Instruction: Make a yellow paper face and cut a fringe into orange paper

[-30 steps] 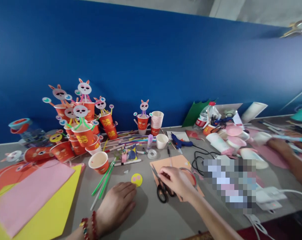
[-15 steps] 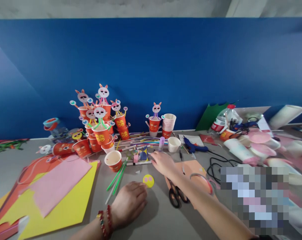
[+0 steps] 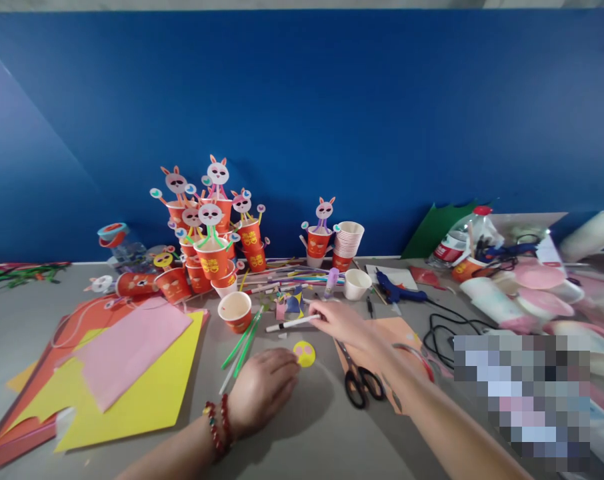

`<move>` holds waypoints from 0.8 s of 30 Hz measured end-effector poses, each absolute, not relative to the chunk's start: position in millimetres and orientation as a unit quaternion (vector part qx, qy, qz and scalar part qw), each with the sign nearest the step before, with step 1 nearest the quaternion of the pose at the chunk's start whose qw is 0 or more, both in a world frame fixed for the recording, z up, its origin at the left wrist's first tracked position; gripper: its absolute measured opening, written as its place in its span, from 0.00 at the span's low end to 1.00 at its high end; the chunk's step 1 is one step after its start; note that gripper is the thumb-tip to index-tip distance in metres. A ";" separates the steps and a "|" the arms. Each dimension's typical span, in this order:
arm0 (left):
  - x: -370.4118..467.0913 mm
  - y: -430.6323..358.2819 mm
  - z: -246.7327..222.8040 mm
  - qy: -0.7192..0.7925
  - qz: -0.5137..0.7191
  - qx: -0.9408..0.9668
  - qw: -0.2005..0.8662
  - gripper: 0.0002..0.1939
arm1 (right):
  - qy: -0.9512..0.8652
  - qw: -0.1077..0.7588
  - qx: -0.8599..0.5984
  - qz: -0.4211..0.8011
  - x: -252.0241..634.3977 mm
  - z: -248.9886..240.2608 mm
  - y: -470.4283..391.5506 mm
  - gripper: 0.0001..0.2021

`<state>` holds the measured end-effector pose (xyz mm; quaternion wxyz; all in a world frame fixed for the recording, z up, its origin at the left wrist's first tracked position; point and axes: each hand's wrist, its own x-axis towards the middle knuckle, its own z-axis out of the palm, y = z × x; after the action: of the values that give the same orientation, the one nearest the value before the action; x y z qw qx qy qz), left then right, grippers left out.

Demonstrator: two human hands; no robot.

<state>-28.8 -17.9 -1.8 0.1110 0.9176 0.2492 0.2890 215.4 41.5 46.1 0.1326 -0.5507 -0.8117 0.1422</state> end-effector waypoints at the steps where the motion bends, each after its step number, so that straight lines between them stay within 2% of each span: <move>1: -30.3 -16.2 -0.2 0.272 0.312 0.904 0.109 0.13 | -0.811 0.142 -0.546 0.153 221.8 52.5 37.5 0.03; 6: -34.6 -3.2 2.8 0.368 0.356 0.856 0.067 0.21 | -0.762 0.294 -0.499 0.289 235.4 69.1 12.7 0.07; 9: -33.1 -0.5 -0.2 0.366 0.330 0.866 0.091 0.12 | -0.720 0.365 -0.474 0.350 225.6 65.5 -0.2 0.08; 11: -30.6 -3.3 -1.4 0.372 0.322 0.863 0.113 0.09 | -0.679 0.407 -0.466 0.395 214.5 60.6 -7.5 0.09; 13: -27.2 -8.6 -1.6 0.367 0.319 0.865 0.124 0.10 | -0.643 0.422 -0.454 0.450 201.3 54.0 -14.8 0.11; 16: -22.2 -17.5 -0.2 0.333 0.308 0.879 0.147 0.14 | -0.644 0.386 -0.419 0.510 179.8 41.7 -26.3 0.14; 18: -21.0 -22.2 1.9 0.304 0.292 0.884 0.201 0.18 | -0.633 0.394 -0.406 0.528 167.9 35.4 -34.0 0.18; 22: -26.7 -27.8 5.8 0.229 0.237 0.846 0.420 0.22 | -0.602 0.409 -0.398 0.558 169.0 42.7 -43.1 0.20; 24: -30.4 -28.2 3.9 0.221 0.223 0.805 0.504 0.22 | -0.551 0.480 -0.396 0.556 187.9 56.6 -41.1 0.21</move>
<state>-30.4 -28.2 3.9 0.5042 0.8047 0.2205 0.2226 187.9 -41.1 56.6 0.4802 -0.3964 -0.5507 0.5559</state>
